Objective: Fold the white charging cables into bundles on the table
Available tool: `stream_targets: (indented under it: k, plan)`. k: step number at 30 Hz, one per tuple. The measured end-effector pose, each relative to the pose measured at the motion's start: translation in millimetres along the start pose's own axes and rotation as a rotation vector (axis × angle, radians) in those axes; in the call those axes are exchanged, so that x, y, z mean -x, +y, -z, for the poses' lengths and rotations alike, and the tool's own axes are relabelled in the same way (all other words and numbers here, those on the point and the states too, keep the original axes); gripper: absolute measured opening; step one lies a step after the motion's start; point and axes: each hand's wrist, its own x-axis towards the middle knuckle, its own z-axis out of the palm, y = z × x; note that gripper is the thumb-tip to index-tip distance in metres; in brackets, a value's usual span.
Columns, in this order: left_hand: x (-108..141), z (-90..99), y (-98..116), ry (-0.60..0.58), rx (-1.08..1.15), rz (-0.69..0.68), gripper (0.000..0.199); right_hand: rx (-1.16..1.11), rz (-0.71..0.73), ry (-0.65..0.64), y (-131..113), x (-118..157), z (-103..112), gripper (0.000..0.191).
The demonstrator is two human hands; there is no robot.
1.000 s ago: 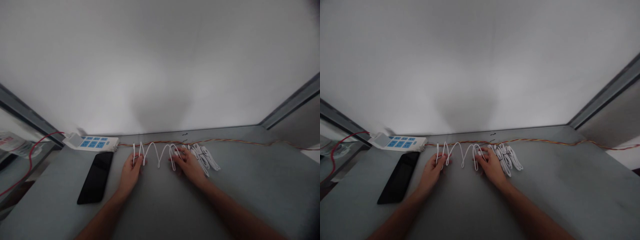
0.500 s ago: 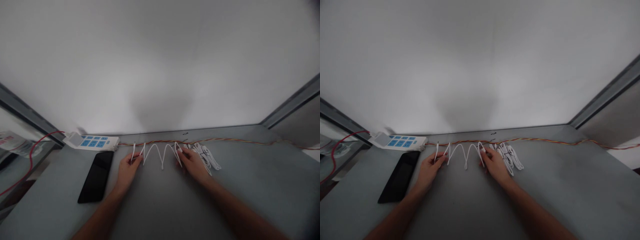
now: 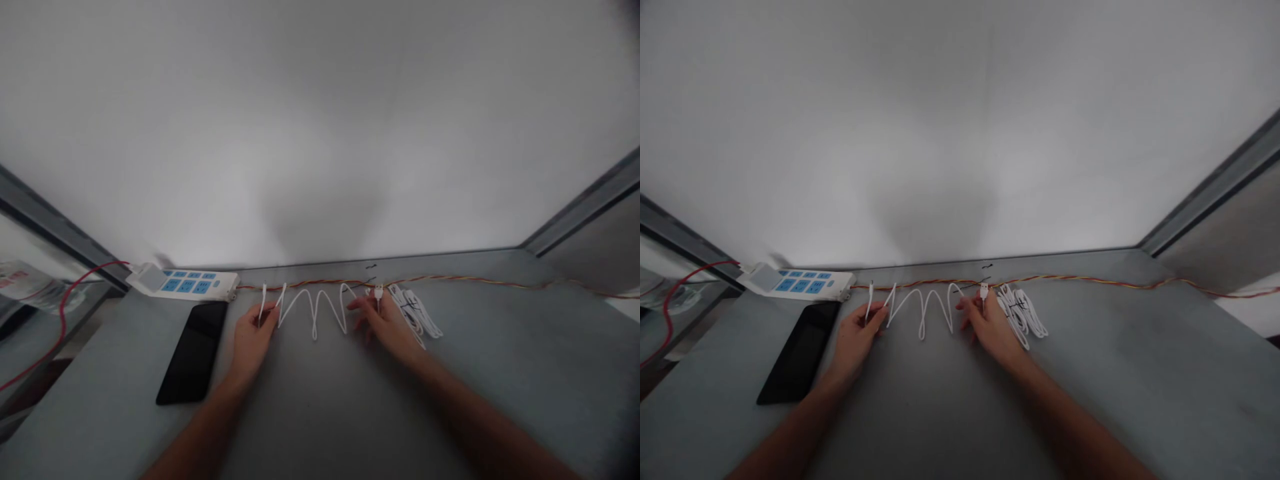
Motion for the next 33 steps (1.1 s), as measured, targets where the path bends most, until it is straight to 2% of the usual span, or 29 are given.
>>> stream_targets:
  k: [4, 9, 13, 17, 22, 24, 27, 31, 33]
  plan:
    - [-2.3, 4.4, 0.0, 0.032, -0.071, -0.049, 0.033, 0.121, 0.035, 0.053, 4.4, -2.8, 1.7, 0.036]
    - [-8.0, 9.3, -1.2, 0.096, -0.091, -0.058, 0.027, 0.205, 0.079, 0.137, 3.2, -3.2, 4.3, 0.034]
    - [-12.4, 11.0, -1.7, 0.128, -0.055, -0.087, 0.029, 0.172, 0.070, 0.126, 1.6, -2.8, 5.8, 0.028]
    - [-14.2, 14.2, 1.2, 0.048, -0.063, -0.057, 0.031, 0.094, 0.042, 0.087, 1.8, -3.3, 7.2, 0.030]
    - [-15.9, 20.6, 3.7, -0.143, -0.138, 0.007, 0.039, 0.231, 0.047, 0.102, 0.4, -4.1, 11.2, 0.027]
    - [-16.2, 22.0, 3.0, -0.174, -0.212, -0.001, 0.038, 0.246, 0.050, 0.100, 0.8, -4.8, 12.3, 0.029]
    - [-14.8, 22.6, 2.1, -0.128, -0.299, -0.044, 0.035, 0.244, 0.041, 0.120, 3.4, -6.8, 13.1, 0.028]
    - [-10.5, 22.8, 6.7, -0.100, -0.332, -0.030, 0.030, 0.279, 0.068, 0.161, 6.9, -9.6, 13.8, 0.037]
    - [-9.5, 22.9, 9.6, -0.036, -0.356, -0.057, 0.027, 0.257, 0.087, 0.190, 6.8, -10.4, 14.4, 0.039]
